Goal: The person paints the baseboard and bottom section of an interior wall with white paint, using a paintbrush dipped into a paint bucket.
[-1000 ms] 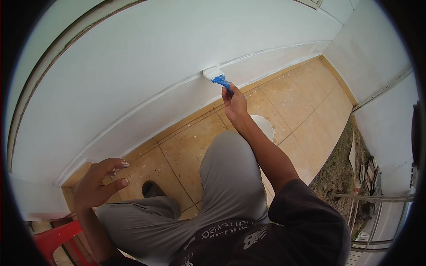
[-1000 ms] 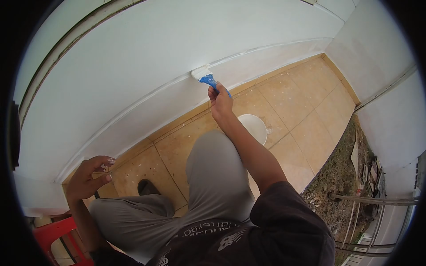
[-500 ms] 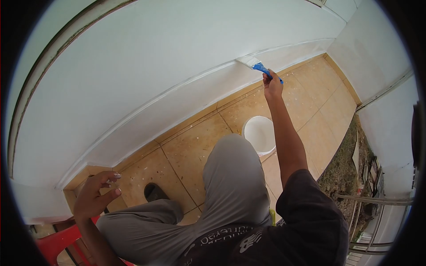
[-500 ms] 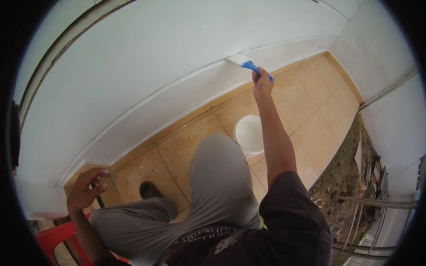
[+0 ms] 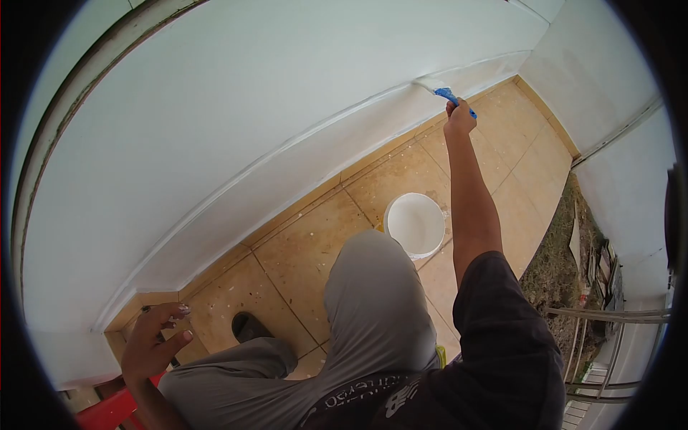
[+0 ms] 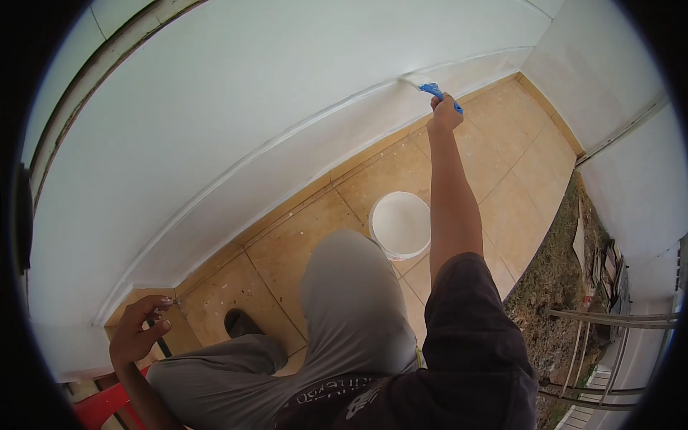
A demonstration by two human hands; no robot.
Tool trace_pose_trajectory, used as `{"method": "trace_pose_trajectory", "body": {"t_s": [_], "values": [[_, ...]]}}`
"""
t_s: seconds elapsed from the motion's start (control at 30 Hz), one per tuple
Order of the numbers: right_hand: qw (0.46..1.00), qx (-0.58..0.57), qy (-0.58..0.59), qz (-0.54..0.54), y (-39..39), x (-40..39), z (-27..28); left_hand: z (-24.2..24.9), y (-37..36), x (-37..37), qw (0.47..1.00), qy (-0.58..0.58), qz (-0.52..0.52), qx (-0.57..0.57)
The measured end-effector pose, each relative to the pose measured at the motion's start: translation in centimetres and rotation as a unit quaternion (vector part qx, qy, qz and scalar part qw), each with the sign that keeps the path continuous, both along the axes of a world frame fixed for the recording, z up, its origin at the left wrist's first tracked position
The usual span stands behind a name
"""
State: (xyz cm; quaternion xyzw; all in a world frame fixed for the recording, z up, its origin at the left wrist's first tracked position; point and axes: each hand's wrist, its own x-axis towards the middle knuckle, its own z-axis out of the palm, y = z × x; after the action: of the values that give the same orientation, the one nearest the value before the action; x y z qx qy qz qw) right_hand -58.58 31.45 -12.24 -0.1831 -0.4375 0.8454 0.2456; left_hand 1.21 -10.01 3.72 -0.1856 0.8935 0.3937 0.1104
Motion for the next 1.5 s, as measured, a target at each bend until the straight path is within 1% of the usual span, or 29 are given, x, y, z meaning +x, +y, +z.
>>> {"method": "trace_pose_trajectory", "body": {"t_s": [0.07, 0.17, 0.33, 0.47, 0.57, 0.67, 0.73, 0.8, 0.9, 1.03, 1.13, 1.23, 1.37, 1.5], "values": [[0.999, -0.003, 0.025, -0.037, 0.5, 0.0, 0.7, 0.0, 0.0, 0.0, 1.0, -0.002, 0.003, -0.002], [0.999, 0.018, 0.028, -0.028, 0.7, 0.3, 0.2, -0.1, 0.0, -0.2, 1.0, -0.005, 0.004, -0.003], [0.997, -0.003, 0.045, 0.061, -2.4, 2.6, -1.6, 0.0, 0.1, -0.8, 1.0, -0.008, -0.007, -0.005], [0.992, -0.043, 0.04, 0.112, -4.9, 5.7, -3.0, 0.4, 0.7, -1.1, 1.0, 0.003, -0.01, -0.006], [0.984, -0.045, 0.059, 0.161, -6.5, 8.9, -3.2, 0.1, 0.5, -0.9, 1.0, 0.005, -0.015, 0.005], [0.971, -0.044, 0.041, 0.23, -7.0, 13.0, -2.4, -0.1, 0.5, -0.6, 1.0, 0.007, -0.011, 0.002], [0.953, -0.024, 0.056, 0.295, -6.4, 15.0, -2.3, -0.2, 0.3, -0.6, 1.0, 0.008, -0.013, 0.008], [0.937, -0.005, 0.069, 0.341, -6.1, 15.3, -2.7, 0.1, 0.3, -0.6, 1.0, -0.005, -0.003, 0.009], [0.946, 0.006, 0.063, 0.319, -5.5, 12.6, -2.9, 0.4, 0.7, -0.7, 1.0, -0.025, 0.011, 0.009], [0.986, 0.006, 0.037, 0.165, -3.5, 7.2, -2.7, 0.2, 0.4, -0.2, 1.0, -0.011, 0.012, 0.004], [0.998, -0.004, 0.021, 0.056, -3.4, 5.8, -1.4, 0.0, 0.0, 0.2, 1.0, -0.009, 0.012, -0.001], [0.998, 0.001, 0.056, 0.028, -4.4, 6.7, -1.3, 0.0, -0.1, 0.3, 1.0, -0.012, 0.009, -0.01], [0.988, 0.033, 0.063, 0.139, -7.7, 11.8, -2.1, 0.1, 0.0, 0.2, 1.0, -0.022, 0.008, -0.012], [0.966, 0.011, 0.044, 0.253, -10.6, 18.3, -2.4, 0.1, 0.3, 0.0, 1.0, -0.004, -0.001, -0.013]]}}
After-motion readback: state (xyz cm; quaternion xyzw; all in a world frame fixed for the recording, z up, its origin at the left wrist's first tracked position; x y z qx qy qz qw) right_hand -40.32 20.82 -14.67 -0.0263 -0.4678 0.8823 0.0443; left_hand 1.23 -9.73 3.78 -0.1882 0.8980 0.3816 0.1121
